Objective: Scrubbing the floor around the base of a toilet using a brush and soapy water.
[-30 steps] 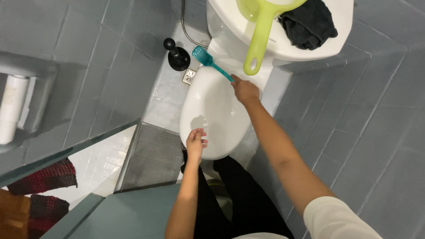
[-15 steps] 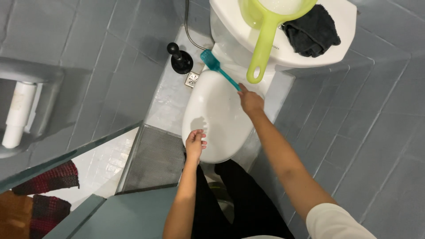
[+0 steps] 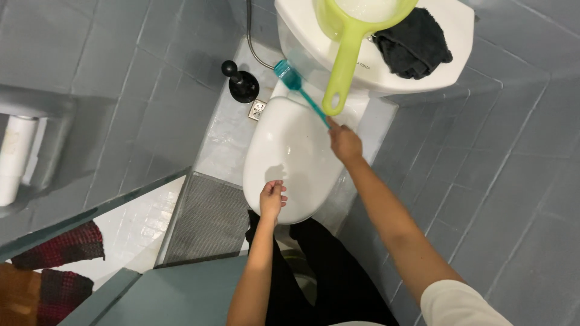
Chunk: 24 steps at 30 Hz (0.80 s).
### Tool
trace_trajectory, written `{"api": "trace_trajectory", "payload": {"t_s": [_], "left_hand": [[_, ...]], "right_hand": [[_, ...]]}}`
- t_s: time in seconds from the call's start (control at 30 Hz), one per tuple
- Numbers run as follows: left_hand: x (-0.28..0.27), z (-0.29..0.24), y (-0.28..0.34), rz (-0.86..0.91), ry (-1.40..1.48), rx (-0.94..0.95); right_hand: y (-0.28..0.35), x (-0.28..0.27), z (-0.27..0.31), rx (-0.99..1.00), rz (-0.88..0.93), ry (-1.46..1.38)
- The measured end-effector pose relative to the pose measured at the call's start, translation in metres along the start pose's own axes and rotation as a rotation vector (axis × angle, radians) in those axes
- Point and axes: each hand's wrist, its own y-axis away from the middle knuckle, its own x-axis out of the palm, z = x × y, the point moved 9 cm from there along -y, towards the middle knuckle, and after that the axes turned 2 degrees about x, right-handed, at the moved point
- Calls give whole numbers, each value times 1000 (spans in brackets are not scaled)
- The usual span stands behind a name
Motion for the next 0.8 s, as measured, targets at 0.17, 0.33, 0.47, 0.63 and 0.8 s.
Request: {"api": "trace_trajectory", "payload": {"t_s": [0.17, 0.33, 0.47, 0.63, 0.8], "left_hand": [[1, 34, -11, -4, -12, -17], [2, 35, 4, 1, -30, -35], [-1, 38, 16, 14, -37, -64], [-5, 44, 15, 13, -40, -61], [2, 37, 15, 17, -62, -43]], "right_hand": [[3, -31, 6, -25, 64, -7], [24, -50, -55, -8, 30, 17], [70, -54, -144, 172, 27, 154], [84, -55, -180, 214, -14, 205], [21, -31, -126, 88, -1, -13]]}}
